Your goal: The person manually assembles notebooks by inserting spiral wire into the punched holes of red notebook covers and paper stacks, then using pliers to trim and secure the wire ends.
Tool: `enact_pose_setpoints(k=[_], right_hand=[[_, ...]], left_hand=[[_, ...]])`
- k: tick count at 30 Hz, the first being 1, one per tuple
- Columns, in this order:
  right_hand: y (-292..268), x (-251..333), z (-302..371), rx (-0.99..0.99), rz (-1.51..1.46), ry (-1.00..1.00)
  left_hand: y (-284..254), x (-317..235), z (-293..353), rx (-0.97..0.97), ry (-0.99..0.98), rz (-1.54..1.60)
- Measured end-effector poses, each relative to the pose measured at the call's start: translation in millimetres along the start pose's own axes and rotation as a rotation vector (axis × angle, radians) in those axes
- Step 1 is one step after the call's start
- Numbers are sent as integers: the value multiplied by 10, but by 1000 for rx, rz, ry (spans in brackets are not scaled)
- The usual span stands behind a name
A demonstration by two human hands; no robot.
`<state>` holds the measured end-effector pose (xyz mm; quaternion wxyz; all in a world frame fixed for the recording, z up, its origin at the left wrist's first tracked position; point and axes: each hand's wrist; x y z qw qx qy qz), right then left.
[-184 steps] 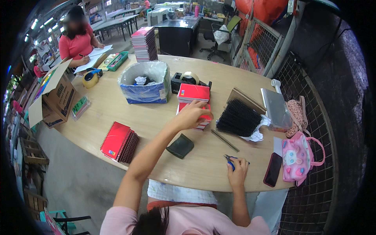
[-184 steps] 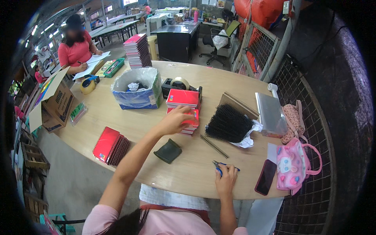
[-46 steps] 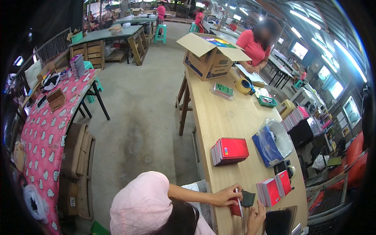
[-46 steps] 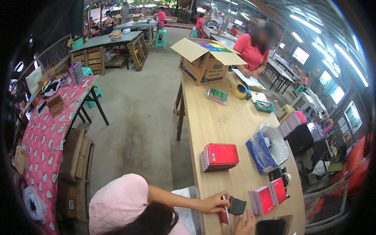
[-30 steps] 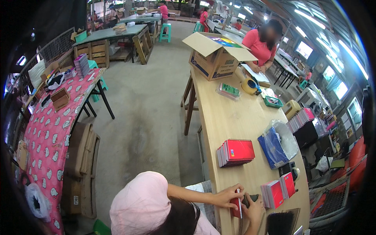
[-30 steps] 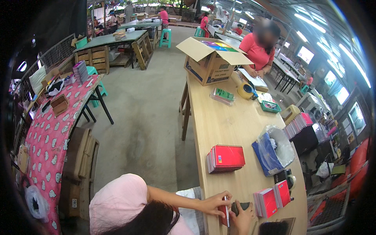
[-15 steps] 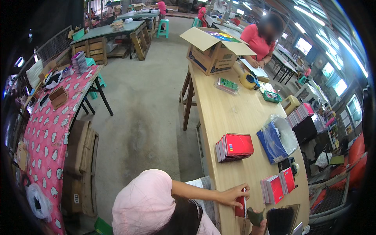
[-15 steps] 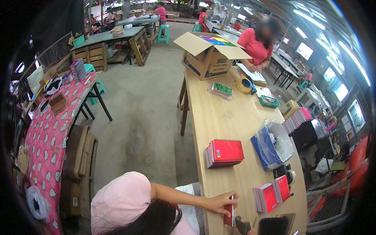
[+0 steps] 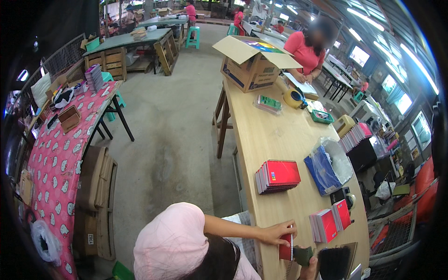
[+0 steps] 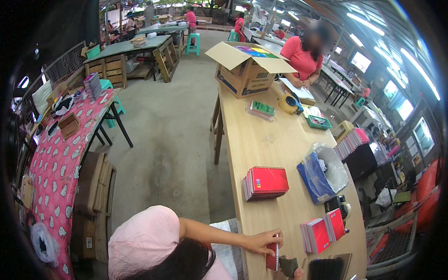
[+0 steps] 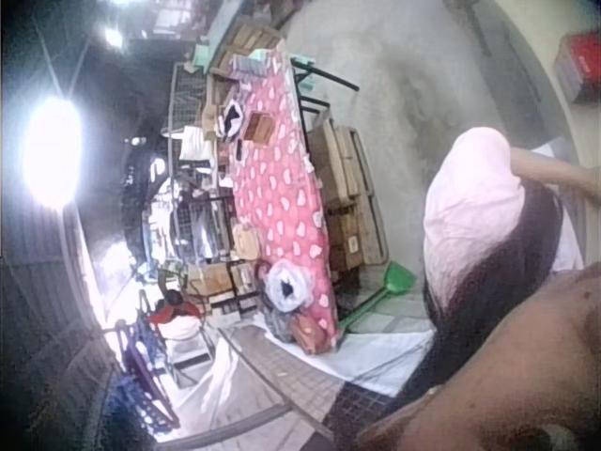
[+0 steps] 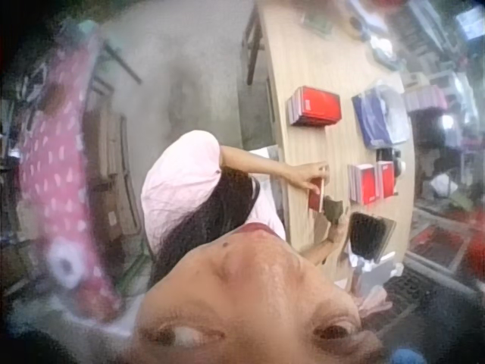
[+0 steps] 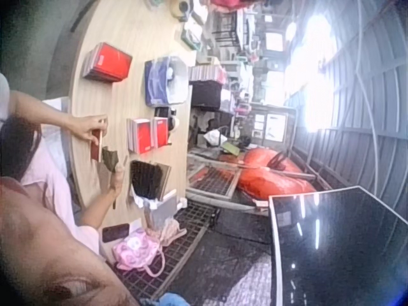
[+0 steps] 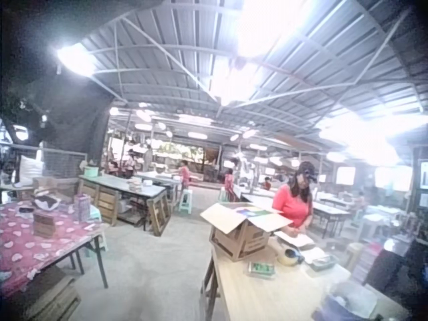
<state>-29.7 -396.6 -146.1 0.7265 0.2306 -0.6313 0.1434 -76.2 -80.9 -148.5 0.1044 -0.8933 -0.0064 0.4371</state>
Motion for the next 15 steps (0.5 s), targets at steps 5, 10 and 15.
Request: enact_pose_setpoints(k=[5, 10, 15], right_hand=[[194, 72, -50, -62, 186, -32], [214, 100, -35, -70, 196, -42], [242, 93, -77, -55, 213, -49]], left_hand=[[6, 27, 14, 18, 41, 43], [78, 69, 4, 24, 20, 96], [16, 20, 35, 10, 30, 39]])
Point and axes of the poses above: each hand's wrist, its own z-axis away from the middle knuckle, its own y-axis out of the palm, x = y × z, and after that the axes turned 1 degree about y, right-handed
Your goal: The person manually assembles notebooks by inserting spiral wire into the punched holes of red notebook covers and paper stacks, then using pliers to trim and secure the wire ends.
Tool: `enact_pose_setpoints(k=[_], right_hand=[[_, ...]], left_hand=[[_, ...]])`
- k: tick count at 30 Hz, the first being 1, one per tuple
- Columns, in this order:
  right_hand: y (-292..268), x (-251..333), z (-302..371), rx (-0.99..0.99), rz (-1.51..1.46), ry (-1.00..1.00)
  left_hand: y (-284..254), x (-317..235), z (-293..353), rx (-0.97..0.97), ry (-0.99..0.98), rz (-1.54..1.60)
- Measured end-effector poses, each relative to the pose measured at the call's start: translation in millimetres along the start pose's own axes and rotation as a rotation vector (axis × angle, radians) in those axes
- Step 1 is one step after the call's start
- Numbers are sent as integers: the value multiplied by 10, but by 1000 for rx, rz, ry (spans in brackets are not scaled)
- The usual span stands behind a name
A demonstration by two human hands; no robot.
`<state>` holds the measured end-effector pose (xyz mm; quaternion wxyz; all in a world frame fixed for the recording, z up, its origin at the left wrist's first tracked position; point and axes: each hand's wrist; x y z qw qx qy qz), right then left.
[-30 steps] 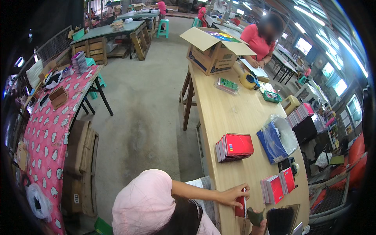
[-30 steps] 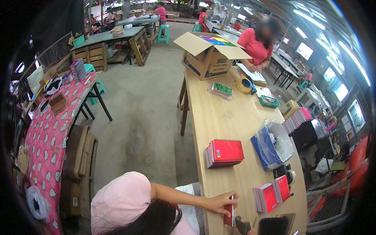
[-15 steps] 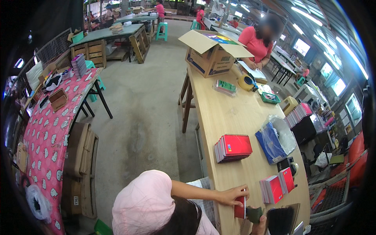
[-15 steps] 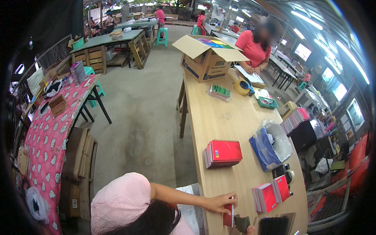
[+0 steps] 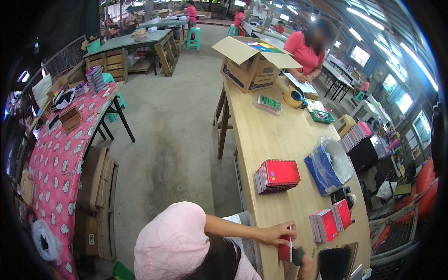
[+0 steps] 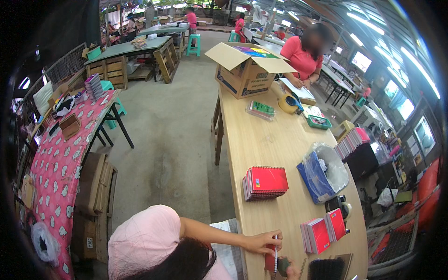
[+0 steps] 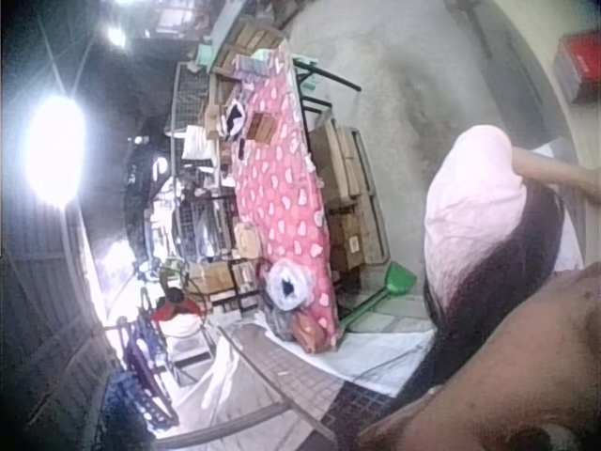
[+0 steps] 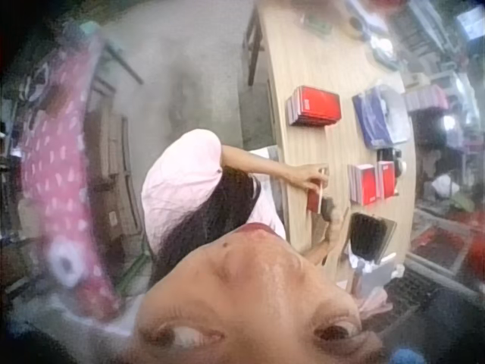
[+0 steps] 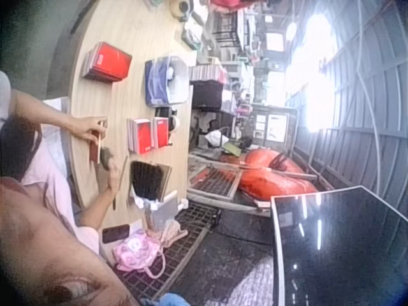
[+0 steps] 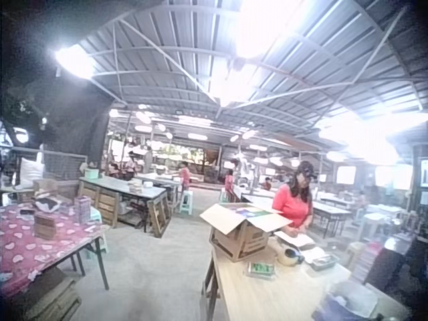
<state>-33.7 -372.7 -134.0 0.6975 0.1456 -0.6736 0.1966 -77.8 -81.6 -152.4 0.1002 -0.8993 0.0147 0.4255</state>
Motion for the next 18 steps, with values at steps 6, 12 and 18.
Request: enact_pose_setpoints(k=[6, 12, 18], right_hand=[[-74, 75, -17, -19, 39, 5], [-498, -80, 42, 113, -641, -107], [-448, 86, -26, 49, -406, -106]], left_hand=[[18, -19, 9, -6, -5, 0], [22, -12, -21, -6, 20, -32], [23, -41, -19, -17, 21, -7]])
Point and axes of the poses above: each hand's wrist, its own z-axis away from the middle knuckle, its own y-axis out of the palm, x = y × z, and after that the axes turned 1 degree about y, right-handed
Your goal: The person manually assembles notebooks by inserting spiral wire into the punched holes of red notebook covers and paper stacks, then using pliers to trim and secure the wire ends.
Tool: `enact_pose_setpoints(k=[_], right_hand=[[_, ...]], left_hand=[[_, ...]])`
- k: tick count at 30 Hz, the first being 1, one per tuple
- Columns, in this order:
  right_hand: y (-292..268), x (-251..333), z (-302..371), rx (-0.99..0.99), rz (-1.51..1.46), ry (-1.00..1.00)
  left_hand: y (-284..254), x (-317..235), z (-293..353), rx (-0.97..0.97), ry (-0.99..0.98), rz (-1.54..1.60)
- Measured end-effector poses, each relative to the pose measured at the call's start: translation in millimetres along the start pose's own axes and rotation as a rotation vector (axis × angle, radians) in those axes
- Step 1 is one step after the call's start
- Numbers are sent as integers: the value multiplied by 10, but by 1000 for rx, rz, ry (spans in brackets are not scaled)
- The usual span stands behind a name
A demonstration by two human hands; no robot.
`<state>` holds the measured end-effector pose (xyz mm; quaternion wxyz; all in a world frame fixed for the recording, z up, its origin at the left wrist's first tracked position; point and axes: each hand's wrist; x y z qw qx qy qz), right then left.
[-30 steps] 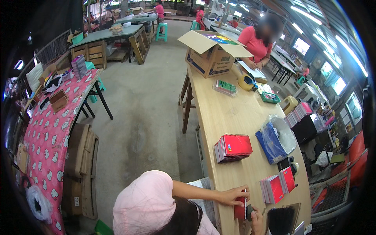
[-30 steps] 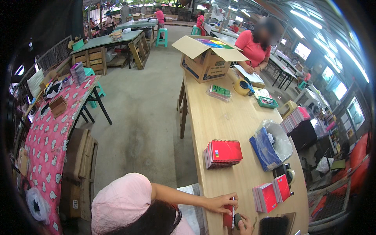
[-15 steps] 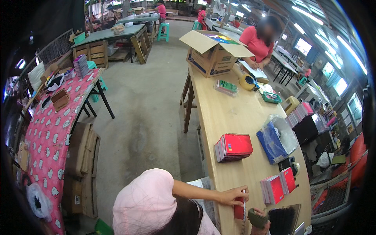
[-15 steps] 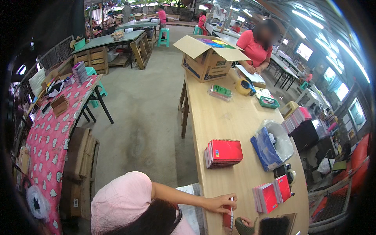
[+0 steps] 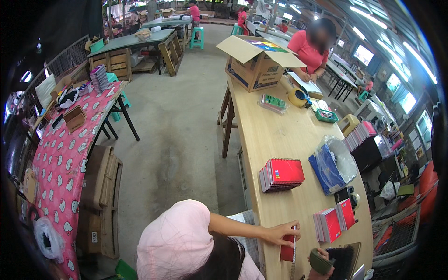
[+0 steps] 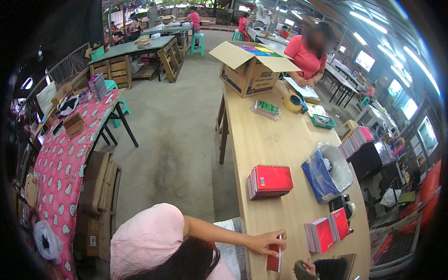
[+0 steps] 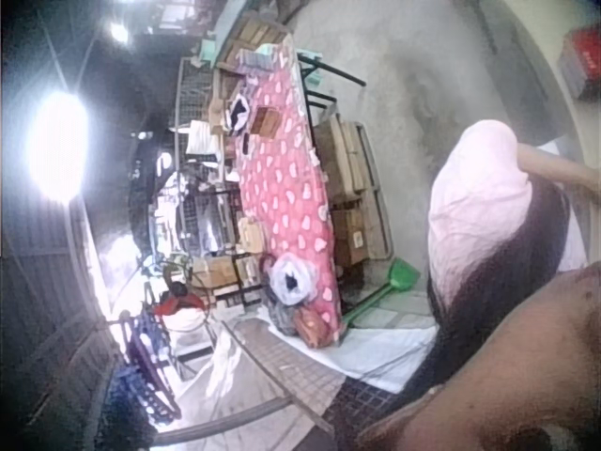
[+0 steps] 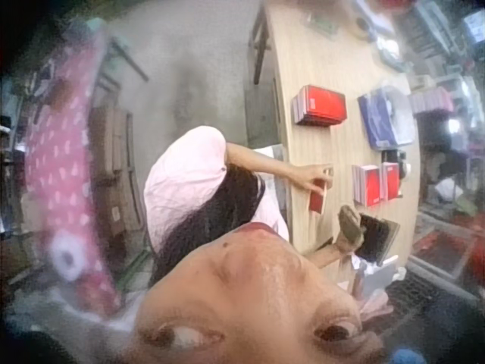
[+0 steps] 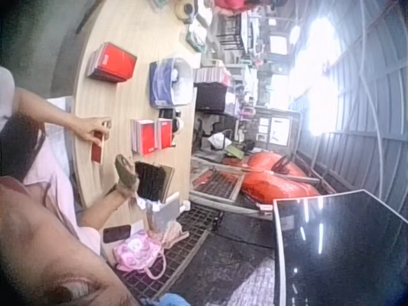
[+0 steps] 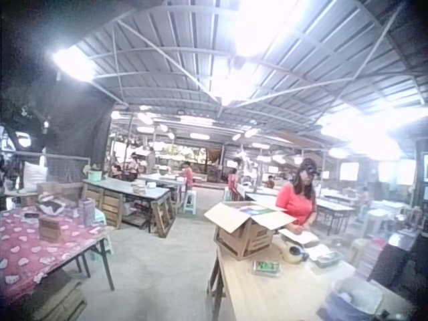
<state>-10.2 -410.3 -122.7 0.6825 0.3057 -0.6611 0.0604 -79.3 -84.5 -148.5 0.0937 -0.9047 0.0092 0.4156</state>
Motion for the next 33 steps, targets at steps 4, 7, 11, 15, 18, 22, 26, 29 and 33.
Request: enact_pose_setpoints(k=[4, 7, 11, 15, 18, 22, 26, 29, 33], right_hand=[[539, 54, 6, -45, 801, 124], [589, -4, 77, -67, 826, 90], [134, 96, 392, -93, 53, -335], [445, 208, 419, -27, -284, -209], [848, 305, 200, -80, 378, -20], [982, 246, 71, -114, 903, 14], [1070, 455, 60, 130, 550, -65], [1059, 485, 30, 323, -119, -284], [1068, 498, -89, 108, 664, 6]], left_hand=[[43, 48, 29, -9, 5, -32], [60, 41, 71, -9, -31, 46], [187, 187, 21, 35, 4, -59], [128, 309, -68, -63, -52, -166], [-51, 204, -111, -34, -142, -201], [-32, 51, -169, 14, -137, -196], [40, 99, -199, 4, -191, -153], [30, 48, -186, 20, -178, -165], [49, 58, -188, 4, -157, -141]])
Point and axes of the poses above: each hand's wrist, its own z-axis away from the middle knuckle, its own y-axis out of the palm, x = y × z, and after that the axes turned 1 degree about y, right-handed
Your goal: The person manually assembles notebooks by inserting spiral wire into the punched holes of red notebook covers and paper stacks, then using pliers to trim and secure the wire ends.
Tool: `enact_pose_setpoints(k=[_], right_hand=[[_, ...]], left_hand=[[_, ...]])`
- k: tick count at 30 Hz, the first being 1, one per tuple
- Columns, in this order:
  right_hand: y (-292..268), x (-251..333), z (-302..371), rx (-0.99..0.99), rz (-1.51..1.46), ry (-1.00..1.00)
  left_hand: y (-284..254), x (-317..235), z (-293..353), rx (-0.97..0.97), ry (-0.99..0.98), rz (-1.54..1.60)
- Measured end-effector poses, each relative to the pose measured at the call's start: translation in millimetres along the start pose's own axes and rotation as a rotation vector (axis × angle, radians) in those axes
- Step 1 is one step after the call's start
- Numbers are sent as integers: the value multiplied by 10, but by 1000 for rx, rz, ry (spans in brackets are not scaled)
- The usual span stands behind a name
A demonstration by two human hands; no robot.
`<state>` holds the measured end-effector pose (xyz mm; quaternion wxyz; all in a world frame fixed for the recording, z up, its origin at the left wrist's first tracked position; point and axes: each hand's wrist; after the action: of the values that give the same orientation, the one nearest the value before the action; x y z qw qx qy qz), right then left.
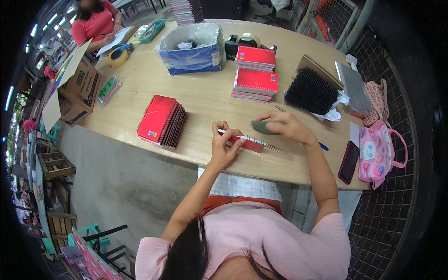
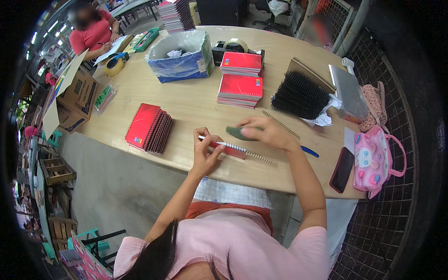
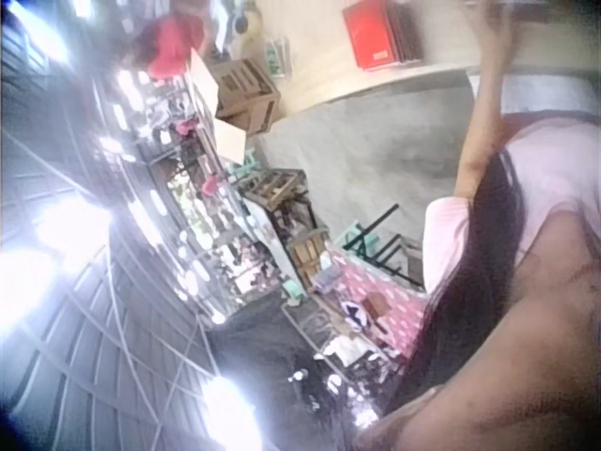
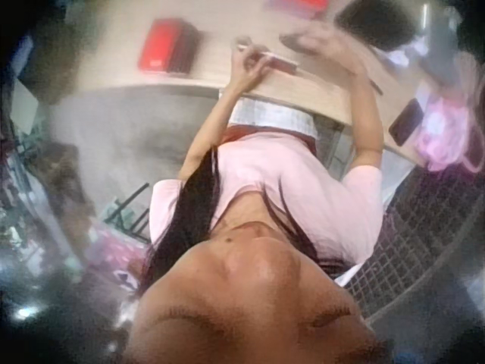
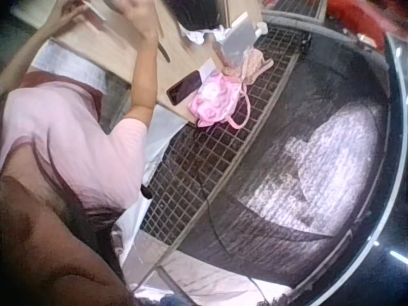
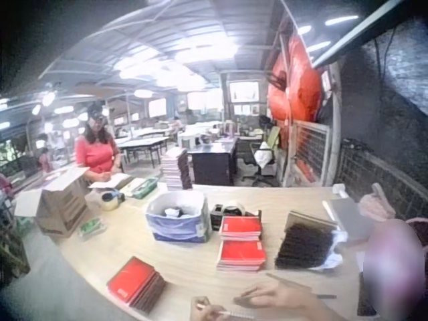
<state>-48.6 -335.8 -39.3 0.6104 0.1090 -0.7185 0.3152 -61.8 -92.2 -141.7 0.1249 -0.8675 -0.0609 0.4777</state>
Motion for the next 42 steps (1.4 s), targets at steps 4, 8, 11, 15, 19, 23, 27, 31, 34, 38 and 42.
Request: enact_pose_setpoints(k=[4, 8, 11, 15, 19, 23, 27, 31, 34, 38, 42], right_hand=[[-19, 11, 56, 115, -187, 14], [-114, -109, 26, 81, -681, -296], [-28, -140, -62, -56, 292, 124], [-70, -218, 112, 73, -738, -359], [-197, -251, 120, -90, -828, -129], [-112, -257, 51, 88, -17, -8], [-208, -414, 133, 252, -1125, -716], [-239, -244, 79, 62, -544, -386], [-108, -249, 76, 63, -384, -148], [-10, -411, 50, 90, 350, 141], [-49, -370, 88, -27, -460, 55]], left_hand=[[-9, 36, 32, -22, 33, 0], [34, 54, -40, -34, 36, -28], [62, 78, -82, 15, 17, -8], [28, 65, -74, 25, -5, 7], [55, 31, -66, 19, 41, -60], [78, 35, -57, -18, 44, -89], [89, -14, -64, -18, 16, -38], [58, 2, -44, -15, 31, -45], [56, -7, -31, -15, 36, -24], [59, 2, -27, -15, 2, 82], [14, -19, -34, 62, -65, 136]])
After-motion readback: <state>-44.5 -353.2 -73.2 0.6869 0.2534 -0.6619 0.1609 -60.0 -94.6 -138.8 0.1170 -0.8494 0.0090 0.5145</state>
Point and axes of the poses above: each hand's wrist, its own z-axis away from the middle knuckle, its own y-axis out of the palm, x = y × z, and after that the axes turned 1 degree about y, right-handed
